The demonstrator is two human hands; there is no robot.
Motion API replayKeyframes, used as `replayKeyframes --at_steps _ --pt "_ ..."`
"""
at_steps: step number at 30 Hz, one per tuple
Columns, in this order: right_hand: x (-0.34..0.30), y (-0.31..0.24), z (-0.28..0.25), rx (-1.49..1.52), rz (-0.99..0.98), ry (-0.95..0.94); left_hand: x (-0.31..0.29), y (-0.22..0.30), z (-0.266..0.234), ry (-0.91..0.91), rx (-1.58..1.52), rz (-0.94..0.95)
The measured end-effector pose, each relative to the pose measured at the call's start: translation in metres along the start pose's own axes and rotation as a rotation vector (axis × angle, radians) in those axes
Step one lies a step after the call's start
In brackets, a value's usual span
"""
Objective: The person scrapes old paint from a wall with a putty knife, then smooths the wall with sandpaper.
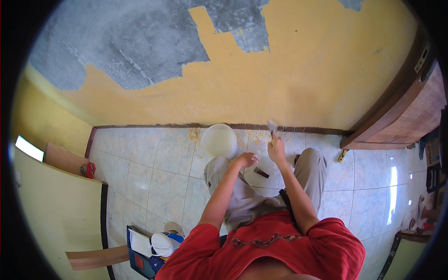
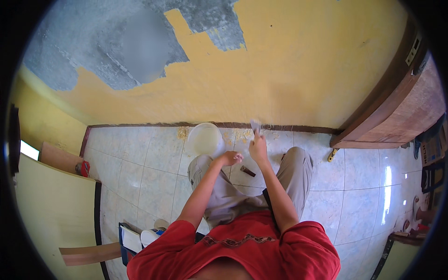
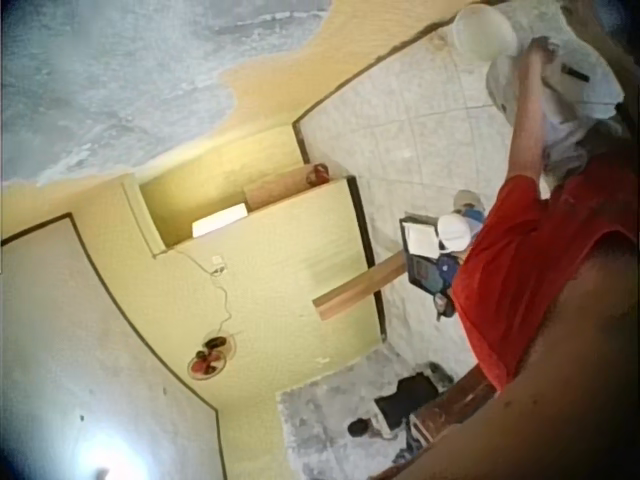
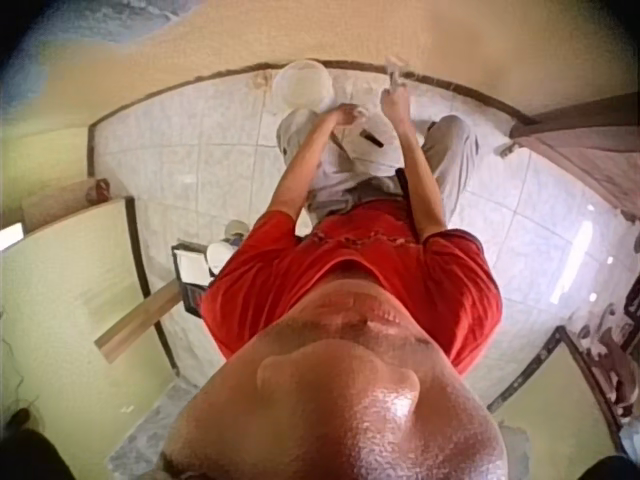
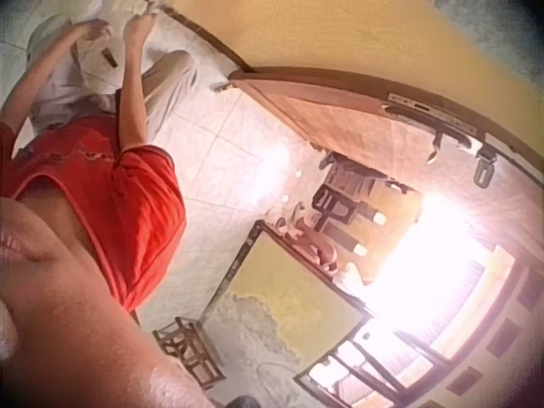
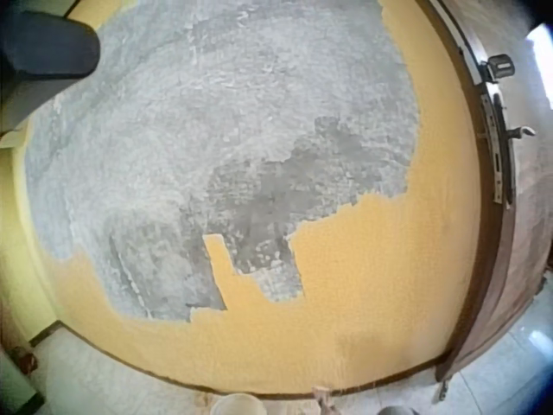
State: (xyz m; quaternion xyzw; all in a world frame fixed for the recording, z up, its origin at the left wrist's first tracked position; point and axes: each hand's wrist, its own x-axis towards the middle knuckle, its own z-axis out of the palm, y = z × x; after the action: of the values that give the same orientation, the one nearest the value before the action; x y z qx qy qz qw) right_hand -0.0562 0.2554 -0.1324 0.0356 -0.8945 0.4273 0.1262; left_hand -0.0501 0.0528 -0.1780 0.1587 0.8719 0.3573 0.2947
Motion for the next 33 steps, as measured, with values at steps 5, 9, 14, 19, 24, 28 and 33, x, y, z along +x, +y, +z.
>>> replayKeyframes --at_steps 5,9,14,19,24,28,33 --pt "0.091 -0.201 -0.132 -0.02 -0.385 0.31 -0.009 -0.015 -0.001 -0.06 -0.017 -0.084" --pt "0.174 -0.265 -0.16 -0.071 -0.648 0.559 0.001 -0.005 -0.002 -0.073 -0.011 -0.101" --pt "0.16 -0.192 -0.088 -0.088 -0.471 0.439 -0.011 -0.009 -0.011 -0.049 0.014 -0.11" --pt "-0.084 0.085 0.048 -0.107 0.293 -0.55 -0.005 -0.005 -0.003 -0.027 0.033 -0.037" --pt "-0.072 0.029 0.069 -0.178 0.328 -1.066 -0.02 -0.015 0.006 -0.046 0.148 -0.165" --pt "-0.07 0.046 0.063 0.023 0.292 -0.461 -0.02 -0.004 0.0 -0.145 0.198 -0.145" --pt "-0.059 0.075 0.055 0.071 0.511 -0.223 -0.013 0.016 -0.006 -0.089 0.097 -0.069"
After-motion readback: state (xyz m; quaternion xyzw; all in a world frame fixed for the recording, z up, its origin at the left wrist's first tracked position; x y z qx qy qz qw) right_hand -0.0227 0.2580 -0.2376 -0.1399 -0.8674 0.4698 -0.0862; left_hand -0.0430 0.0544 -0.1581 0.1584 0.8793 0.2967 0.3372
